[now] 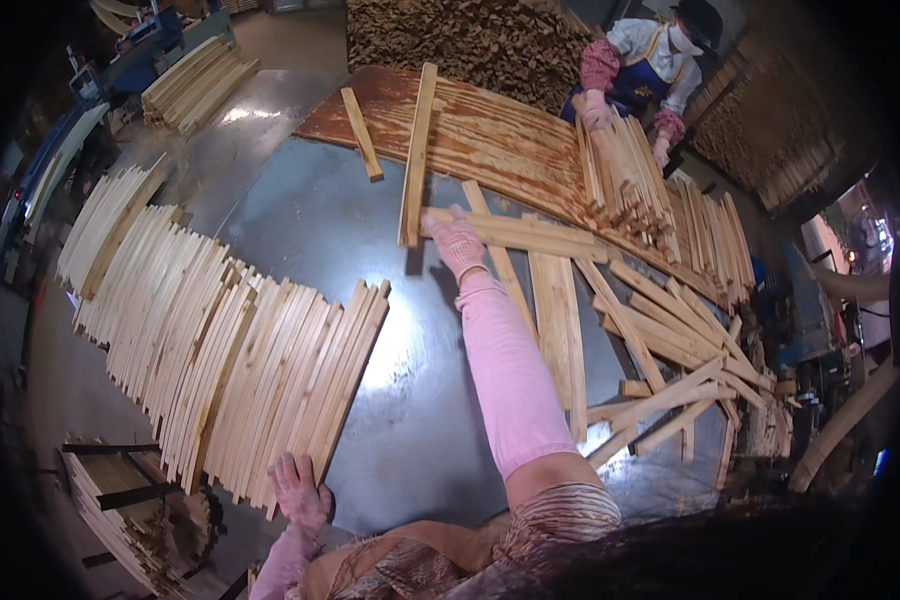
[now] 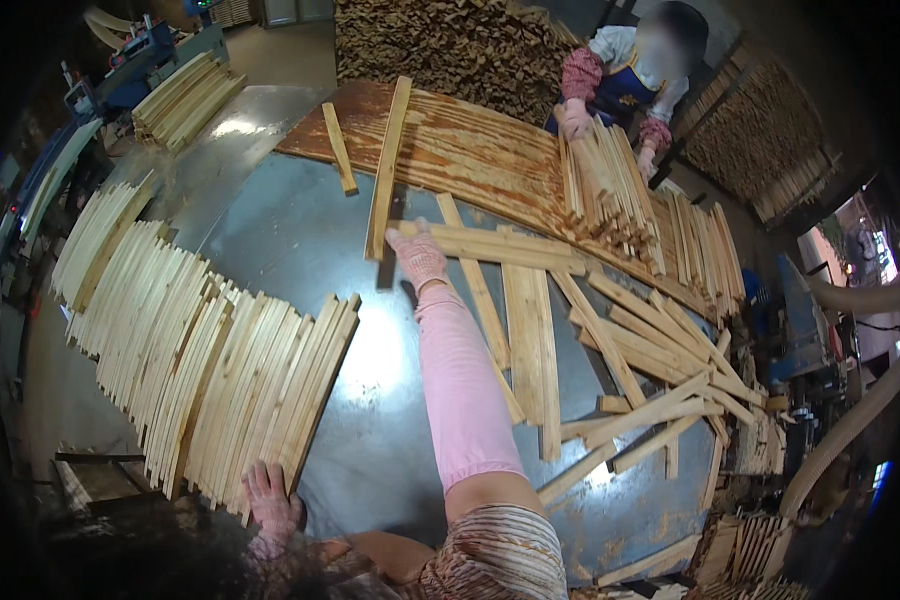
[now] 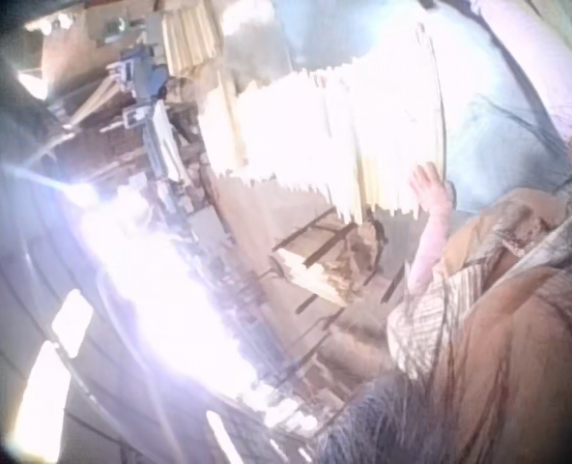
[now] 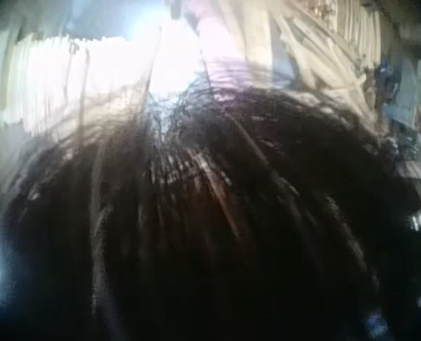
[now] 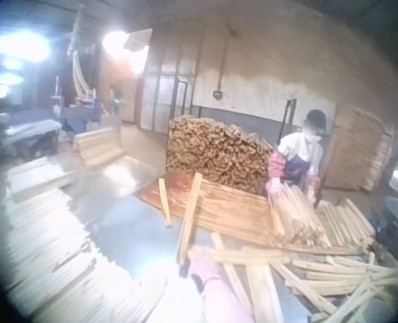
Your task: The person picks up thin wooden sticks from a pile on the floor and places them into a neat stack. They repeatedly gather sticks and add them to the growing pile, occasionally adjusting the alignment of the stack.
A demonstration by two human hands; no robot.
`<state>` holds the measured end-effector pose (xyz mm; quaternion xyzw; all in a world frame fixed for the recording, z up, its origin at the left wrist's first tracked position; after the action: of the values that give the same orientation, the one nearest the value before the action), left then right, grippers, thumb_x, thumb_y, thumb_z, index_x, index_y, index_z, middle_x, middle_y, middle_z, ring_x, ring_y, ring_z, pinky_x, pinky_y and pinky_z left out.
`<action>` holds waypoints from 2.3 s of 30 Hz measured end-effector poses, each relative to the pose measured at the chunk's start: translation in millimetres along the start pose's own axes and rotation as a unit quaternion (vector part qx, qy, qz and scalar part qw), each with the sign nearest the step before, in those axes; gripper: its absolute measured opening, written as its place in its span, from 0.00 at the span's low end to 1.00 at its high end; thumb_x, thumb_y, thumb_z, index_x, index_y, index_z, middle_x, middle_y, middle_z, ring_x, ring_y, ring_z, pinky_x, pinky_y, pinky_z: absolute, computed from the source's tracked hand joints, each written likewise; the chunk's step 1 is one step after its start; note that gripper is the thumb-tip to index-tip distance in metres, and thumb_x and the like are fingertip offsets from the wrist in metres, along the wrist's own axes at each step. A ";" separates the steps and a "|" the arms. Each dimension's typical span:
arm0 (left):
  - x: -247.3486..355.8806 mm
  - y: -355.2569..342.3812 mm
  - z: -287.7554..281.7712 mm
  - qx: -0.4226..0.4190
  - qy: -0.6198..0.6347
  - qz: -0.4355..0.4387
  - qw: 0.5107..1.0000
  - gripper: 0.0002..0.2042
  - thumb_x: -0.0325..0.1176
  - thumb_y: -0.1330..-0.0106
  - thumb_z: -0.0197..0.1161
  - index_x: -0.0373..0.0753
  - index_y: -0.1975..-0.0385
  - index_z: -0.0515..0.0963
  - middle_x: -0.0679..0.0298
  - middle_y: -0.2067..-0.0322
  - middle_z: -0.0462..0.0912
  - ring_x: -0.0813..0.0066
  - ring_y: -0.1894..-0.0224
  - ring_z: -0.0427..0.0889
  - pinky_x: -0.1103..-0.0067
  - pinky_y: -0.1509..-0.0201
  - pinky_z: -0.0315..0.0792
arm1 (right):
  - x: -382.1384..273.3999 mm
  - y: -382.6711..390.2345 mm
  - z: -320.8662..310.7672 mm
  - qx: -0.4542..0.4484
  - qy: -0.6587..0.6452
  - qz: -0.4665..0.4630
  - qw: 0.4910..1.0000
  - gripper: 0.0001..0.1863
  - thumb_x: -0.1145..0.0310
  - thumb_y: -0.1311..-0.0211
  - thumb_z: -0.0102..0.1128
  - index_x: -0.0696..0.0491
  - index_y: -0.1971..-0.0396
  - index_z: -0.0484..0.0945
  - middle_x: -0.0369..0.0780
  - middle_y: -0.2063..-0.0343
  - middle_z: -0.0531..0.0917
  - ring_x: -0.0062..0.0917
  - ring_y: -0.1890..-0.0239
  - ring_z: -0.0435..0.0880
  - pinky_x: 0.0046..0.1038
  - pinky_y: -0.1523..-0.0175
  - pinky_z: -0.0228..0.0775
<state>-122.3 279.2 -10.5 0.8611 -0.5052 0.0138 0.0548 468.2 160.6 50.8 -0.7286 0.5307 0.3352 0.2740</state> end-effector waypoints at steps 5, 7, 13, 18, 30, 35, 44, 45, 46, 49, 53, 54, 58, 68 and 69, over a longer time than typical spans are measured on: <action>-9.1 16.6 -7.6 -0.001 0.034 -0.021 0.999 0.40 0.39 0.54 0.67 0.40 0.34 0.67 0.40 0.31 0.61 0.33 0.29 0.58 0.39 0.24 0.50 | 34.2 -37.1 -18.8 -0.095 0.355 -0.074 0.927 0.45 0.66 0.47 0.69 0.50 0.27 0.61 0.54 0.45 0.82 0.50 0.40 0.80 0.44 0.34 0.72; -6.8 15.5 -9.1 0.031 0.025 0.004 0.999 0.41 0.38 0.54 0.67 0.41 0.34 0.65 0.40 0.32 0.61 0.32 0.30 0.59 0.38 0.26 0.52 | 78.0 -58.3 -47.0 -0.076 0.438 -0.108 0.889 0.47 0.67 0.50 0.68 0.48 0.26 0.60 0.53 0.38 0.77 0.51 0.33 0.74 0.44 0.29 0.67; -17.2 17.3 -1.9 0.014 0.005 0.025 1.000 0.43 0.40 0.55 0.69 0.43 0.33 0.63 0.41 0.34 0.63 0.34 0.34 0.64 0.40 0.30 0.58 | 123.5 -77.2 -64.6 -0.125 0.528 -0.129 0.830 0.50 0.64 0.52 0.72 0.45 0.26 0.60 0.50 0.33 0.72 0.47 0.31 0.72 0.48 0.30 0.67; 60.3 -74.2 -82.4 -0.008 0.246 0.040 0.968 0.29 0.39 0.45 0.71 0.37 0.42 0.74 0.44 0.44 0.76 0.42 0.44 0.77 0.52 0.39 0.71 | 67.7 -36.8 -66.0 -0.295 0.390 0.006 0.872 0.43 0.55 0.50 0.74 0.47 0.32 0.70 0.47 0.40 0.81 0.44 0.39 0.81 0.41 0.34 0.72; 190.5 -124.8 25.0 -0.253 0.510 -0.136 0.811 0.33 0.53 0.31 0.64 0.35 0.33 0.71 0.51 0.50 0.86 0.52 0.46 0.84 0.65 0.37 0.72 | 93.9 210.2 16.7 -0.436 -0.085 0.206 0.872 0.19 0.53 0.21 0.52 0.55 0.53 0.80 0.43 0.75 0.84 0.33 0.76 0.84 0.33 0.71 0.79; 138.5 -53.7 -7.5 -0.140 0.121 -0.056 0.981 0.31 0.51 0.37 0.66 0.35 0.39 0.73 0.46 0.40 0.75 0.45 0.41 0.77 0.63 0.37 0.73 | 44.3 306.8 87.7 -0.440 0.129 -0.118 0.881 0.29 0.49 0.26 0.50 0.52 0.35 0.74 0.54 0.50 0.84 0.49 0.47 0.83 0.44 0.37 0.73; 84.0 -12.5 33.2 -0.090 0.244 -0.152 0.954 0.31 0.42 0.41 0.71 0.38 0.39 0.71 0.50 0.35 0.71 0.48 0.37 0.76 0.61 0.36 0.74 | 99.0 218.5 -64.4 -0.030 0.309 -0.035 0.950 0.30 0.67 0.43 0.67 0.57 0.38 0.75 0.52 0.54 0.83 0.50 0.55 0.83 0.45 0.47 0.78; 77.4 -9.8 40.2 -0.088 0.234 -0.159 0.955 0.31 0.43 0.40 0.72 0.38 0.38 0.71 0.50 0.35 0.71 0.49 0.37 0.75 0.61 0.36 0.73 | 96.6 225.6 -60.8 -0.066 0.295 0.002 0.953 0.31 0.66 0.42 0.66 0.57 0.38 0.75 0.51 0.54 0.84 0.50 0.55 0.83 0.44 0.47 0.79; 83.9 -17.5 30.5 -0.100 0.195 -0.140 0.966 0.34 0.44 0.41 0.74 0.40 0.36 0.69 0.52 0.36 0.71 0.49 0.35 0.73 0.63 0.34 0.72 | 135.6 256.3 -40.7 -0.131 0.188 0.053 0.972 0.30 0.64 0.40 0.65 0.57 0.38 0.75 0.50 0.56 0.85 0.49 0.58 0.83 0.43 0.48 0.80; 81.9 -10.1 20.7 -0.095 0.179 -0.122 0.972 0.35 0.46 0.39 0.73 0.40 0.34 0.68 0.51 0.35 0.71 0.47 0.33 0.70 0.60 0.32 0.69 | 38.9 345.0 28.4 -0.265 0.243 -0.063 0.931 0.23 0.56 0.31 0.60 0.55 0.44 0.78 0.45 0.64 0.86 0.43 0.63 0.86 0.40 0.55 0.82; 105.3 -21.6 -54.1 0.019 0.122 0.059 0.991 0.33 0.42 0.44 0.71 0.39 0.38 0.71 0.51 0.40 0.74 0.48 0.36 0.72 0.55 0.34 0.68 | -8.0 409.3 106.4 -0.328 0.242 -0.337 0.849 0.17 0.58 0.30 0.57 0.56 0.54 0.82 0.44 0.65 0.84 0.40 0.63 0.86 0.44 0.59 0.80; 103.9 -21.0 -52.4 -0.002 0.136 0.057 0.989 0.31 0.41 0.47 0.71 0.39 0.42 0.73 0.52 0.43 0.75 0.50 0.39 0.73 0.56 0.34 0.67 | -7.5 378.1 102.7 -0.333 0.257 -0.321 0.848 0.16 0.59 0.31 0.57 0.55 0.55 0.83 0.46 0.62 0.84 0.41 0.60 0.86 0.44 0.57 0.79; 102.6 15.1 -16.9 -0.078 0.111 0.038 0.990 0.33 0.47 0.45 0.70 0.45 0.38 0.75 0.56 0.38 0.74 0.54 0.31 0.70 0.55 0.25 0.62 | -6.1 197.4 18.9 -0.083 0.310 -0.122 0.939 0.27 0.59 0.41 0.64 0.59 0.45 0.77 0.53 0.51 0.83 0.50 0.50 0.82 0.47 0.45 0.75; 128.1 -3.6 -15.5 -0.003 0.225 0.096 0.970 0.33 0.43 0.49 0.76 0.41 0.41 0.77 0.54 0.41 0.76 0.49 0.35 0.73 0.53 0.29 0.66 | 150.9 176.9 -11.0 -0.215 0.312 -0.054 0.924 0.14 0.58 0.33 0.62 0.54 0.59 0.80 0.48 0.66 0.85 0.41 0.65 0.83 0.42 0.58 0.77; 127.5 -10.8 -18.6 0.032 0.249 0.103 0.963 0.33 0.44 0.48 0.76 0.39 0.41 0.76 0.51 0.41 0.76 0.46 0.36 0.73 0.50 0.29 0.64 | 96.8 212.5 -9.8 -0.185 0.098 0.016 0.978 0.15 0.57 0.30 0.59 0.54 0.59 0.80 0.49 0.63 0.85 0.39 0.61 0.83 0.39 0.55 0.77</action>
<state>-50.0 175.7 17.1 0.7753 -0.5608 0.2493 0.1492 287.3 35.2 -27.8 -0.7875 0.4955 0.3585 0.0760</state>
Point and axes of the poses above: each hand's wrist, its own y-axis away from the middle knuckle, its own z-axis out of the palm, x = y × z, the point moved 6 cm from there along -y, towards the middle knuckle
